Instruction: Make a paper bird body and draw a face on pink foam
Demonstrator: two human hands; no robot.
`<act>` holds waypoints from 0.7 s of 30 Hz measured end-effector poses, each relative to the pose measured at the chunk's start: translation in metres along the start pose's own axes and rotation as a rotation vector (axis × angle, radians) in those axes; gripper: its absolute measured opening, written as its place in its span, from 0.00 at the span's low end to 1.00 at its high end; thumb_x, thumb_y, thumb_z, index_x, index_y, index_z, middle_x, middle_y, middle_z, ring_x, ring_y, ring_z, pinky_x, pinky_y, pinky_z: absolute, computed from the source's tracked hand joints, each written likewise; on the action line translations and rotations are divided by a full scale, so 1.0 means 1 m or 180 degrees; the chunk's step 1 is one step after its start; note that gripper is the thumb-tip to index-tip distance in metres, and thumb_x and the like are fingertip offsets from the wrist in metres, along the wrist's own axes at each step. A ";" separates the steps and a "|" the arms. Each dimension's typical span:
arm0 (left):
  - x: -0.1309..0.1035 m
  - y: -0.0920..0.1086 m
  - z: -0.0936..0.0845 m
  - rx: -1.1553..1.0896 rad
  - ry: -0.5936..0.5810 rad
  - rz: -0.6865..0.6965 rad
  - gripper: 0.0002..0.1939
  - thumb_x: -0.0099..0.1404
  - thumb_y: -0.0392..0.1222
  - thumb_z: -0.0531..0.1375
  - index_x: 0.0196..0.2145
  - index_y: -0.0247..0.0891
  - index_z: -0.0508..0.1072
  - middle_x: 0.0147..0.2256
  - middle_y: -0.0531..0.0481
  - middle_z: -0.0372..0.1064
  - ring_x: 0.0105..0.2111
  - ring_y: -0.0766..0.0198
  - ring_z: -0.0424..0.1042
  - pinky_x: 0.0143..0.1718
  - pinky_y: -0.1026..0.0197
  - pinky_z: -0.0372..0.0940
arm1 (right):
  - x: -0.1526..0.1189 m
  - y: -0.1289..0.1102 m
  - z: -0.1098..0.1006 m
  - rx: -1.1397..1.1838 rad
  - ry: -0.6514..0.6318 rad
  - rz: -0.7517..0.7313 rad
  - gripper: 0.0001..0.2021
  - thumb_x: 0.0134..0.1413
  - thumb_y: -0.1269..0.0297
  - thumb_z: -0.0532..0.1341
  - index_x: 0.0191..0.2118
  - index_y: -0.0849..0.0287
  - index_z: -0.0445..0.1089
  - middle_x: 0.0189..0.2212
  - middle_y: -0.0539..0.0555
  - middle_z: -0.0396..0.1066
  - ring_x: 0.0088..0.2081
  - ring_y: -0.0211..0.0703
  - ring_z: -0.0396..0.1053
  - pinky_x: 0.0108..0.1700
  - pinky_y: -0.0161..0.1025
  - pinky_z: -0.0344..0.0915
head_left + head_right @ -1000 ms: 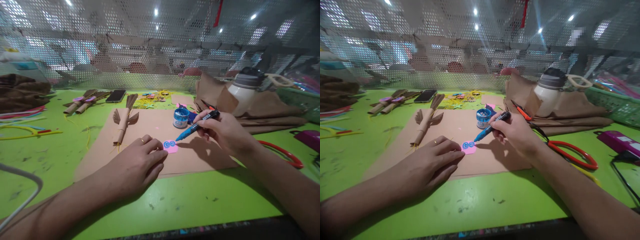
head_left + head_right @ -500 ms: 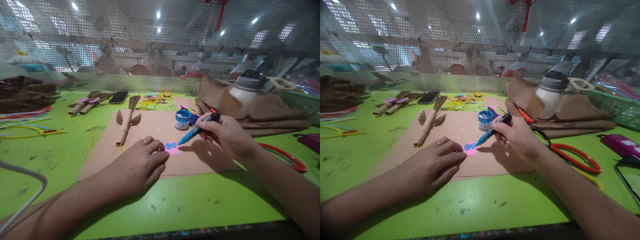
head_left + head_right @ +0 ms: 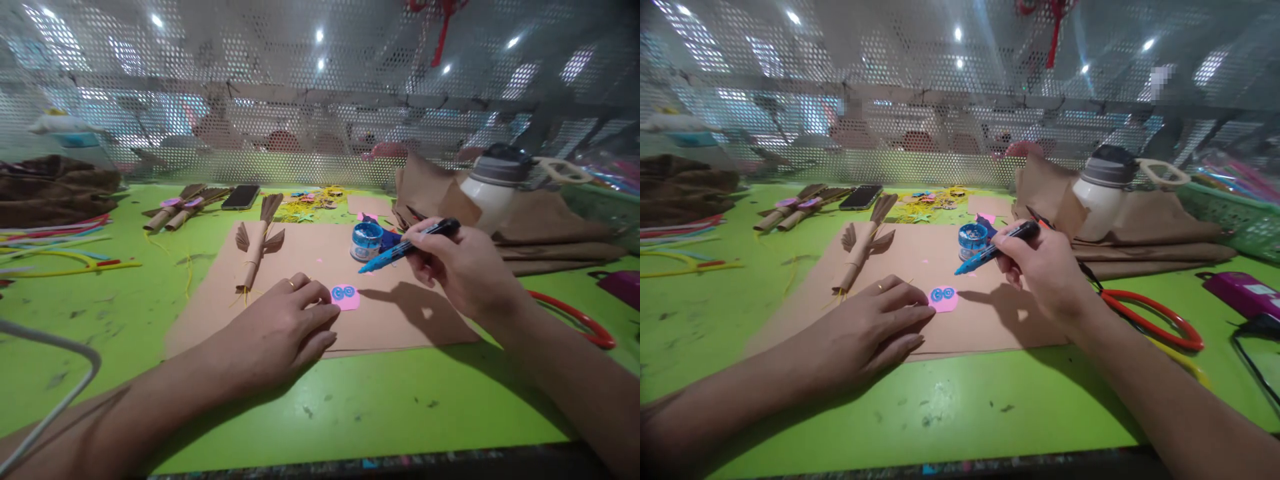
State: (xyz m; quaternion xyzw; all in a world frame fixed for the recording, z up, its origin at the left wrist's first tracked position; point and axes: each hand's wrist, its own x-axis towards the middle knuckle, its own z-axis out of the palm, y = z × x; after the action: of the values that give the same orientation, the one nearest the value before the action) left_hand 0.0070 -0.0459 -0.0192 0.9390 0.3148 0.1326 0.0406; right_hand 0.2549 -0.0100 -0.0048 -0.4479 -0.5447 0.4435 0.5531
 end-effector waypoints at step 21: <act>-0.004 -0.003 0.002 0.0084 0.0068 0.0063 0.09 0.69 0.41 0.53 0.34 0.36 0.71 0.37 0.44 0.66 0.39 0.56 0.61 0.41 0.53 0.61 | 0.036 -0.044 0.000 -0.0722 0.0791 -0.0492 0.09 0.46 0.65 0.63 0.21 0.56 0.63 0.13 0.47 0.62 0.14 0.34 0.56 0.16 0.35 0.51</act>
State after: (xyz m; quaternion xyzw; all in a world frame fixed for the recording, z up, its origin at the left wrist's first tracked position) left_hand 0.0024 -0.0461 -0.0222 0.9411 0.3076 0.1387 0.0235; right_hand 0.2559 0.0165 0.0454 -0.5156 -0.5515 0.2766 0.5946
